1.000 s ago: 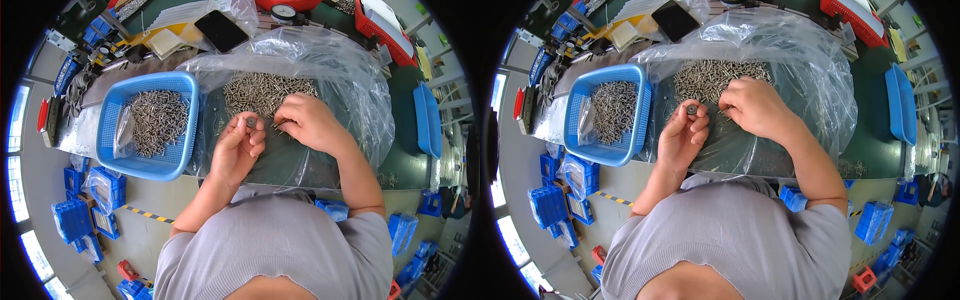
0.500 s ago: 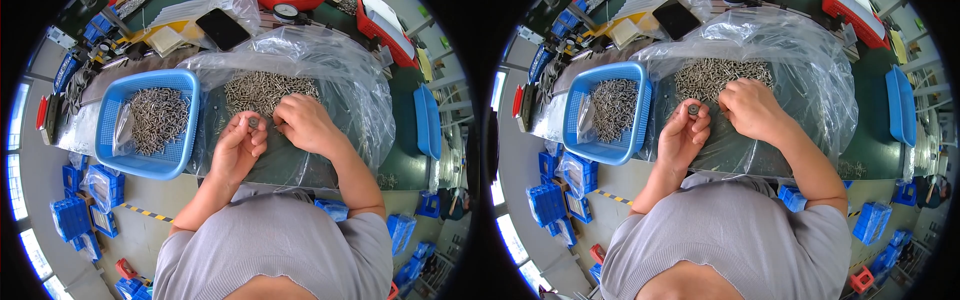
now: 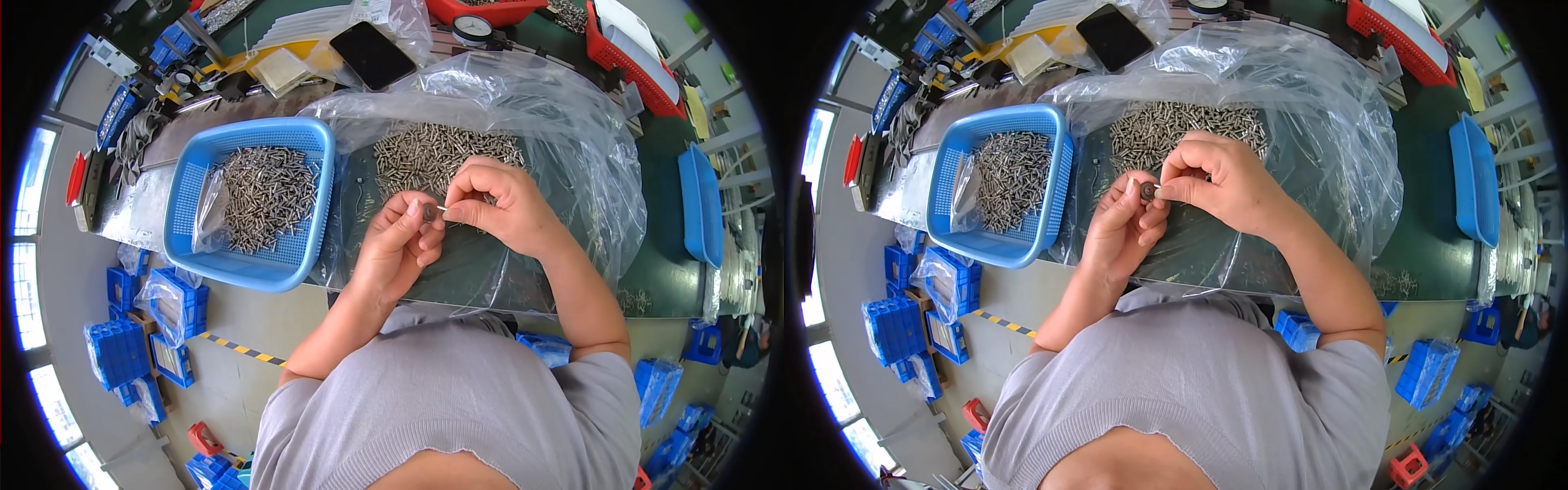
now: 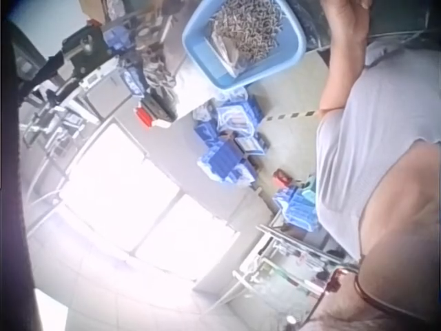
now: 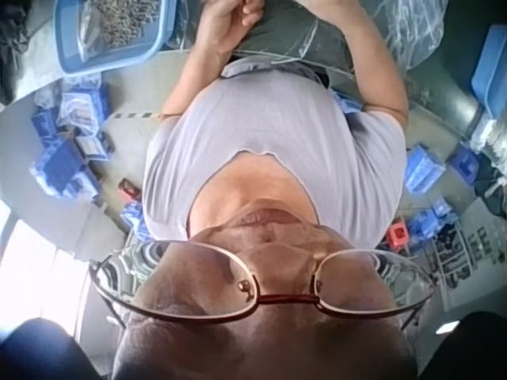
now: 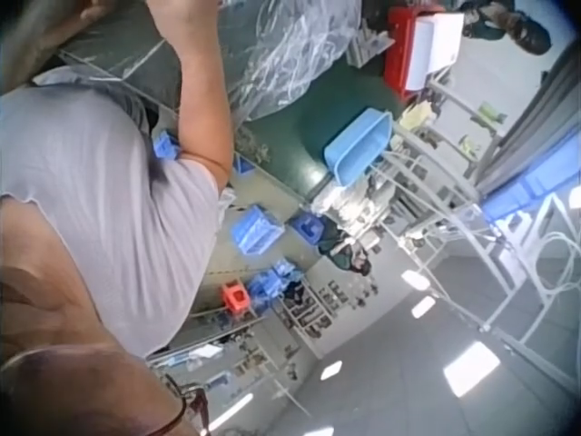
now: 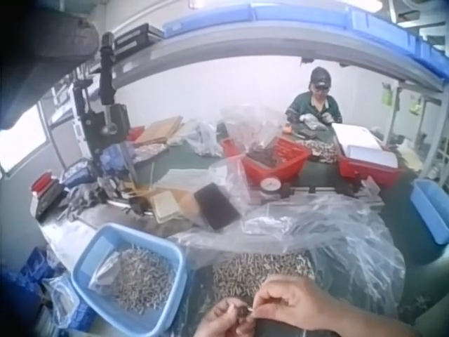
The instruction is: The person is picking up and inspecting small metal pins or components from a pile and placing them into a blue basket.
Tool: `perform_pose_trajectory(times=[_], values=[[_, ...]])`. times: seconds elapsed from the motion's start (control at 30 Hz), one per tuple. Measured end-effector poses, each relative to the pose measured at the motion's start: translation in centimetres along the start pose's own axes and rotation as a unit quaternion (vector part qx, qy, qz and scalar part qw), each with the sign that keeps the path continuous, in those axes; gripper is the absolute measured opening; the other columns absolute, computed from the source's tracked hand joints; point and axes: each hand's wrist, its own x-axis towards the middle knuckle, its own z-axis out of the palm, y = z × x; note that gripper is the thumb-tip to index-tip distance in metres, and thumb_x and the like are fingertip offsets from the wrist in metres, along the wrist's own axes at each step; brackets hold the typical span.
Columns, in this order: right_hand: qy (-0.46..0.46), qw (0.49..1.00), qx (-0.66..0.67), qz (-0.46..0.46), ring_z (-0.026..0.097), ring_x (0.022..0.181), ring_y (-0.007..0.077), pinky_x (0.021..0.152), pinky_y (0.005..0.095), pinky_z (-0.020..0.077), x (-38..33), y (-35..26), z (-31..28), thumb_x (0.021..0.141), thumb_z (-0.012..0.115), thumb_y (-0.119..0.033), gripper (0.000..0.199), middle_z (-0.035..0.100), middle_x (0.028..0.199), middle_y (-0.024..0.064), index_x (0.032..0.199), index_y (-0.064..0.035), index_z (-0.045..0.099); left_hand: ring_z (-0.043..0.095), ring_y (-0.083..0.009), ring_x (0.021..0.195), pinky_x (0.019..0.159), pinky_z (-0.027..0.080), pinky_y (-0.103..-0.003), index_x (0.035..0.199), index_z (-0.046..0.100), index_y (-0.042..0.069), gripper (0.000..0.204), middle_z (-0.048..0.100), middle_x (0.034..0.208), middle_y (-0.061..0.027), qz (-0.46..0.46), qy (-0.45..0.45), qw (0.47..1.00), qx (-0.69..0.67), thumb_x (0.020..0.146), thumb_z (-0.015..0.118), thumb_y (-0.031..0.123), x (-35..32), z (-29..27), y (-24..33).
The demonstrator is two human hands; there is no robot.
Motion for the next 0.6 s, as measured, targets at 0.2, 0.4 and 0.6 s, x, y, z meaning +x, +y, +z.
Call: perform_pose_trajectory(times=[0.2,0.4,0.6], values=[[-0.014,0.999,0.024,0.024,0.051,0.068,0.0114,0.062,0.0249,0.0416,-0.08,0.07,0.33,0.079,0.070,-0.009,0.014,0.054,0.076,0.0020,0.078,-0.0022,0.059,0.042,-0.0082,0.062,0.049,0.034,-0.021,0.098,0.056,0.006,0.016,0.057,0.082,-0.0059,-0.007,0.007,1.000,0.019,0.093,0.056,0.021,-0.05,0.18,0.01],[-0.027,0.999,0.017,0.020,0.051,0.069,0.0116,0.062,0.0251,0.0409,-0.08,-0.06,0.40,0.078,0.071,-0.009,0.014,0.053,0.076,0.0021,0.077,-0.0024,0.058,0.041,-0.0081,0.059,0.047,0.033,-0.019,0.101,0.055,0.006,0.017,0.055,0.080,-0.0057,0.000,0.015,1.000,0.027,0.093,0.055,0.021,-0.13,0.33,-0.14],[-0.026,0.998,0.038,0.038,0.051,0.069,0.0114,0.063,0.0250,0.0407,-0.08,-0.18,0.51,0.078,0.071,-0.008,0.014,0.053,0.076,0.0018,0.078,-0.0029,0.058,0.039,-0.0075,0.057,0.047,0.031,-0.020,0.095,0.056,0.007,0.014,0.057,0.079,-0.0044,-0.018,0.003,1.000,0.024,0.093,0.057,0.021,-0.13,0.32,0.03]])
